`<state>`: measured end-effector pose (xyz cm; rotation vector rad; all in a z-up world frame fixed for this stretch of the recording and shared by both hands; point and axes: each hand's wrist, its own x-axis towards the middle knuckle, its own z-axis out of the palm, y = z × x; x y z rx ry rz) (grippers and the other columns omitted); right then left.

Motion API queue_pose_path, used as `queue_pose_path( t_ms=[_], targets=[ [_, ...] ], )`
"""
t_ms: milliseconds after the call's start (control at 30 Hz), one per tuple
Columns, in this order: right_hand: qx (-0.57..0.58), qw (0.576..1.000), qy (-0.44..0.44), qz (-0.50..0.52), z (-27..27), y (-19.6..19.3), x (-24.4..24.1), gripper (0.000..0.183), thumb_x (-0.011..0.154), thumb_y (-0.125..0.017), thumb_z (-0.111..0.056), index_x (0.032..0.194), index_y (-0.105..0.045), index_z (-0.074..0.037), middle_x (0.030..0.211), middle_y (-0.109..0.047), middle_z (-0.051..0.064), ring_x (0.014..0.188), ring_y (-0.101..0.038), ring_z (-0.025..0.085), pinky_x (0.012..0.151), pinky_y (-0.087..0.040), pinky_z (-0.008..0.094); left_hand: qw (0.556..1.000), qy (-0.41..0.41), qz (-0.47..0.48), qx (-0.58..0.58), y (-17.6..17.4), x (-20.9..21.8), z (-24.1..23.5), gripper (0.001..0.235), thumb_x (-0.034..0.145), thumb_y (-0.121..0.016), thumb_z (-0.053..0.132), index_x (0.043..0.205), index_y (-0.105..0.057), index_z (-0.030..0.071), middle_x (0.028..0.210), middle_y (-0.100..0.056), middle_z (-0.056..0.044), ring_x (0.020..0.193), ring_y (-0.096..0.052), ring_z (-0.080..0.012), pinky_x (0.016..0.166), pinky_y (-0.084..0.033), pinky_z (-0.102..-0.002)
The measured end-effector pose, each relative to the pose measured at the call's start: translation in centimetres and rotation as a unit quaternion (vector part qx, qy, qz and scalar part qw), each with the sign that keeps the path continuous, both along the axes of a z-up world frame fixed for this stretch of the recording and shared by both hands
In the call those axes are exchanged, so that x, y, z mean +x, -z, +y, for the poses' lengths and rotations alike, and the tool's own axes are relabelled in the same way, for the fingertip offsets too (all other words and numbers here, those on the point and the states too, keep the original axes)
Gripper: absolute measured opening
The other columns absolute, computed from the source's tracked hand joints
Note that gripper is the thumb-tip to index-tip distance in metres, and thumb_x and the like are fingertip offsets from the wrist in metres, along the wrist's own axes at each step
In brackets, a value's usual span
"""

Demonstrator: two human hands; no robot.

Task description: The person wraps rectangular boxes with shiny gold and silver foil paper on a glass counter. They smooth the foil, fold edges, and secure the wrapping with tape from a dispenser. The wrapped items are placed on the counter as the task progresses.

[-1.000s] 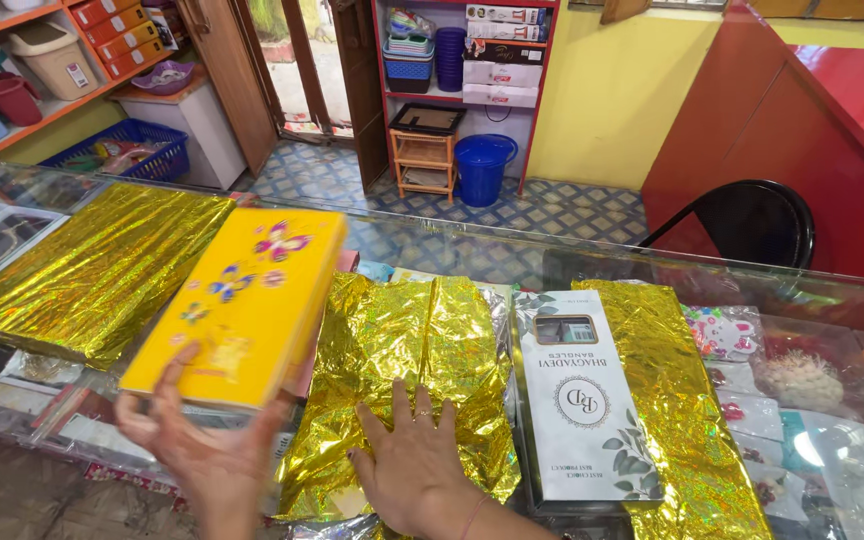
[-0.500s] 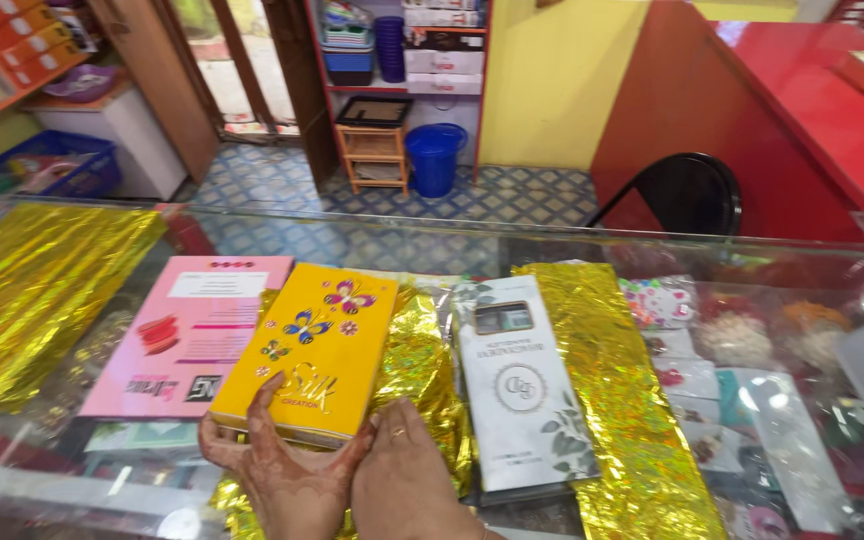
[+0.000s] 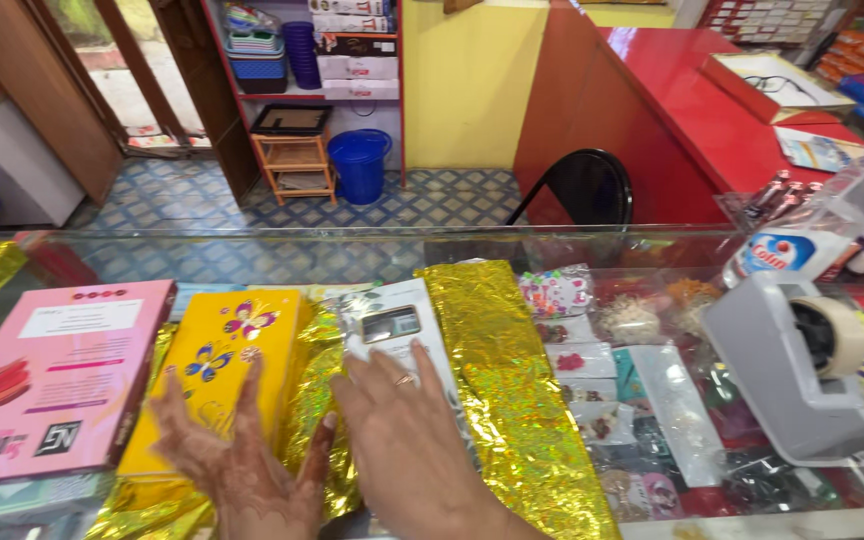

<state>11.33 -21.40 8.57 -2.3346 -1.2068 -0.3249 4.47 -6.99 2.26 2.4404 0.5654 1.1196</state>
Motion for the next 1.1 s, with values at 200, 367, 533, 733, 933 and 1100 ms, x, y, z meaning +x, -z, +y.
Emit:
queue_pose_path(
  t_ms=[200,367,533,733,933,1100],
  targets=[
    [0.009,0.993,0.101,0.067,-6.1,0.3,2.9,0.061,0.101,-0.053,-0.028,0.152,-0.039,0.003,0.156,-0.041,0.032,0.143,-0.035,0.044,0.113,-0.023,0.049,0.981,0.152,0.057,-0.104,0.1,2.6,-5.3,0.081,0.086,-0.070,0.042,0.153,-0.035,0.011,0.157,-0.021,-0.037,0.148,-0.019,-0.0499,0.116,-0.018,-0.056],
    [-0.005,0.878,0.124,0.462,-7.9,2.3,3.8,0.078,0.100,-0.049,-0.043,0.161,-0.017,-0.006,0.160,-0.039,0.019,0.151,-0.038,0.028,0.122,-0.027,0.035,0.883,0.200,0.106,-0.412,2.2,4.1,-5.4,0.104,0.082,-0.068,0.043,0.162,-0.012,0.009,0.148,-0.048,-0.021,0.133,-0.056,-0.0326,0.112,-0.039,-0.042],
    [0.205,0.855,0.059,0.473,-6.1,3.1,2.3,0.073,0.097,-0.051,-0.036,0.159,-0.024,-0.007,0.165,-0.036,0.016,0.154,-0.032,0.026,0.120,-0.022,0.034,0.976,0.206,-0.007,-0.068,1.9,3.9,-4.6,0.070,0.096,-0.067,0.038,0.156,-0.038,0.016,0.157,-0.048,-0.020,0.139,-0.055,-0.0283,0.116,-0.041,-0.033],
    [0.152,0.877,0.008,0.456,-3.0,0.0,1.8,0.084,0.101,-0.049,-0.038,0.160,-0.003,0.001,0.167,-0.021,0.022,0.157,-0.021,0.028,0.122,-0.019,0.034,0.884,0.169,0.026,-0.436,-3.8,2.4,0.6,0.081,0.082,-0.074,0.029,0.154,-0.041,0.015,0.147,-0.056,-0.017,0.132,-0.054,-0.0271,0.108,-0.039,-0.037],
    [0.177,0.866,-0.021,0.466,-0.8,-2.6,0.6,0.086,0.100,-0.049,-0.037,0.159,-0.001,0.003,0.168,-0.022,0.022,0.157,-0.022,0.028,0.122,-0.019,0.034,0.923,0.242,-0.042,-0.295,-6.8,0.7,1.3,0.070,0.087,-0.072,0.020,0.151,-0.044,0.015,0.154,-0.051,-0.015,0.139,-0.049,-0.0198,0.113,-0.037,-0.031],
    [0.211,0.870,-0.075,0.439,2.3,-3.0,0.2,0.087,0.102,-0.049,-0.034,0.160,0.001,0.008,0.169,-0.019,0.026,0.159,-0.019,0.030,0.123,-0.017,0.034,0.828,0.244,-0.065,-0.501,-9.5,0.2,4.4,0.082,0.081,-0.073,0.019,0.155,-0.039,0.009,0.140,-0.060,-0.012,0.124,-0.058,-0.0160,0.104,-0.045,-0.031]
  ],
)
